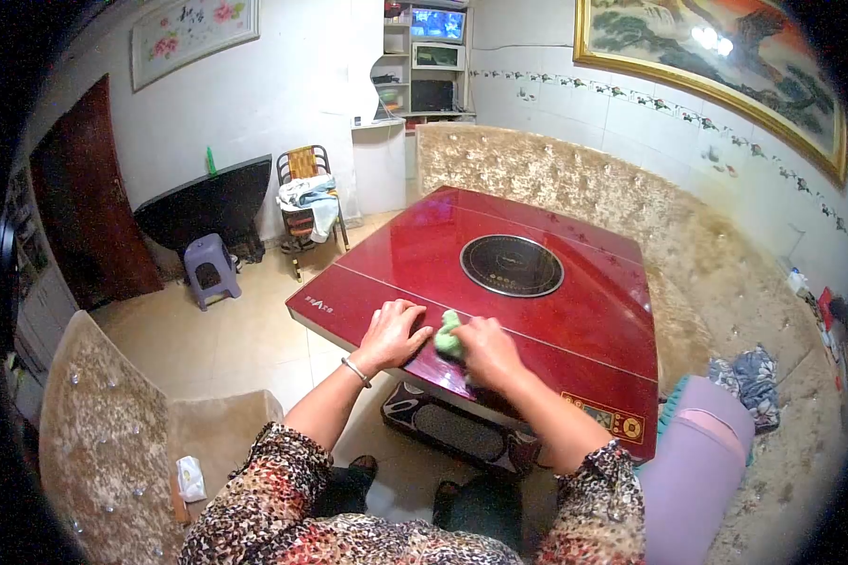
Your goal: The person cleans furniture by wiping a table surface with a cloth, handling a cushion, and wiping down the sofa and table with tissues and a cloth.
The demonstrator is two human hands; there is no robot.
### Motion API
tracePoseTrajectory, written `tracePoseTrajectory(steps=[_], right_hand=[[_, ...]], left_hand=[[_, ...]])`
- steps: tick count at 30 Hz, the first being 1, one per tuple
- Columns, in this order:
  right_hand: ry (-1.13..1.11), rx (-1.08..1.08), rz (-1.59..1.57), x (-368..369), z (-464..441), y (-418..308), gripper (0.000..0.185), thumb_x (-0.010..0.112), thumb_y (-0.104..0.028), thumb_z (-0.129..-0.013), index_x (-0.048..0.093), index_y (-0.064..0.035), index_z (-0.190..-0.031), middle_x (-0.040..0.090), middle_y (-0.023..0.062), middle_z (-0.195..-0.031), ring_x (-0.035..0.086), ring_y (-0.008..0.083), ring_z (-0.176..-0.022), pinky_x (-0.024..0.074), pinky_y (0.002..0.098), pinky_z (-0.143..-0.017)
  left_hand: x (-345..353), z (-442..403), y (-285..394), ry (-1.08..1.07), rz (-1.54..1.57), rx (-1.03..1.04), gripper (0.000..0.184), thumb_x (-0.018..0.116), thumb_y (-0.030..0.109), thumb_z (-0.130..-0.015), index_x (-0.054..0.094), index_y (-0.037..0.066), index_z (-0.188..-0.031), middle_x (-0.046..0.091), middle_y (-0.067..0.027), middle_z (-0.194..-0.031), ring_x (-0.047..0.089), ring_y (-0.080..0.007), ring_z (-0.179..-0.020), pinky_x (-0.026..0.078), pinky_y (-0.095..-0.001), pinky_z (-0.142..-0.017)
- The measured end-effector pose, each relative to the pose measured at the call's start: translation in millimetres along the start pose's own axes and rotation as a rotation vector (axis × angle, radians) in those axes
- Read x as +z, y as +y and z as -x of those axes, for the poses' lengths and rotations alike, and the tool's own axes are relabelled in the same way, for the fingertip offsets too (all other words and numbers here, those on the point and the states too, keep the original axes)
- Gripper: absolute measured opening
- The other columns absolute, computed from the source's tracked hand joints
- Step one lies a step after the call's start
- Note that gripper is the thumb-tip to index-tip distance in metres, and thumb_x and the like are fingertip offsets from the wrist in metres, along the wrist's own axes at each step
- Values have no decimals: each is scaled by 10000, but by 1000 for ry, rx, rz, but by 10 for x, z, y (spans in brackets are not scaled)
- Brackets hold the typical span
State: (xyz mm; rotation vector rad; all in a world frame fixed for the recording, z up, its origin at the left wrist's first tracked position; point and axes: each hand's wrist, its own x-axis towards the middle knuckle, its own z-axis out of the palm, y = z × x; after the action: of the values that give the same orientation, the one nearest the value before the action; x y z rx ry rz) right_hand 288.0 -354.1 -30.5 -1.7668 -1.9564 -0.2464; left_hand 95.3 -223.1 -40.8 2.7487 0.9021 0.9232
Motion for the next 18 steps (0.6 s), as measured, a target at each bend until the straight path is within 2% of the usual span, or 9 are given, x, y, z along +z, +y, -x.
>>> tracePoseTrajectory(steps=[2, 5, 7, 8, 10, 12, 13, 14, 18], right_hand=[[61, 60, 136, -76, 24, 417, 277, 662, -74, -813, 729, -133, -1076, 647, 149, -1030, 606, 348, -986, 541, 443, -871], [65, 384, 424, -497, 309, 906, 163, 707, -89, -799, 741, -95, -959, 673, 171, -1033, 648, 357, -985, 577, 474, -835], [110, 571, 467, -678, 678, 1452, 195, 725, -92, -791, 736, -90, -985, 667, 167, -1075, 639, 374, -1037, 574, 486, -875], [113, 693, 515, -849, 858, 1477, 181, 687, -104, -825, 733, -84, -999, 669, 167, -1084, 639, 385, -1035, 565, 501, -873], [168, 715, 480, -982, 1328, 1877, 208, 581, -78, -867, 718, -48, -1019, 673, 222, -1053, 647, 432, -1000, 534, 514, -869], [75, 832, 287, -1190, 1659, 1962, 275, 567, -26, -834, 740, -30, -1047, 681, 253, -1083, 662, 408, -1031, 530, 467, -887], [46, 728, 129, -1323, 1854, 2004, 346, 528, 17, -824, 740, -23, -1094, 704, 228, -1098, 690, 328, -1011, 531, 405, -899], [133, 863, -160, -1449, 1969, 1958, 394, 510, 59, -806, 722, -7, -1132, 708, 195, -1165, 688, 263, -1010, 531, 371, -893], [347, 830, -719, -1968, 2282, 1804, 489, 590, 14, -814, 621, -4, -1302, 651, 173, -1308, 661, 268, -1080, 522, 372, -928]], left_hand=[[12, -8, -31, -1, -4, 1, 478, 643, 399, -933, 643, 53, -1264, 599, -163, -1238, 524, -336, -1188, 416, -460, -1011], [32, 8, -48, 1, 1, 0, 474, 650, 391, -932, 644, 48, -1259, 606, -157, -1246, 530, -337, -1186, 417, -451, -1017], [34, 3, -28, 14, 2, -5, 458, 653, 378, -927, 652, 48, -1244, 612, -159, -1238, 533, -339, -1182, 419, -450, -1015], [26, 3, -17, 16, 6, -2, 458, 653, 378, -927, 652, 48, -1244, 612, -159, -1238, 533, -339, -1182, 419, -450, -1015], [6, 17, 1, 12, 20, -11, 444, 654, 371, -925, 659, 48, -1230, 617, -161, -1233, 535, -340, -1185, 420, -453, -1016], [4, 33, 3, 19, 28, -2, 442, 654, 370, -924, 660, 49, -1228, 616, -162, -1236, 534, -340, -1190, 420, -454, -1016], [12, 41, -4, 28, 29, 5, 440, 654, 369, -924, 662, 49, -1226, 616, -162, -1238, 532, -340, -1194, 420, -455, -1017], [21, 41, 3, 32, 36, 0, 440, 654, 369, -924, 662, 49, -1226, 616, -162, -1238, 532, -340, -1194, 420, -455, -1017], [-13, 43, 26, -3, 22, -13, 443, 646, 373, -928, 663, 47, -1228, 612, -164, -1258, 528, -343, -1212, 419, -456, -1022]])
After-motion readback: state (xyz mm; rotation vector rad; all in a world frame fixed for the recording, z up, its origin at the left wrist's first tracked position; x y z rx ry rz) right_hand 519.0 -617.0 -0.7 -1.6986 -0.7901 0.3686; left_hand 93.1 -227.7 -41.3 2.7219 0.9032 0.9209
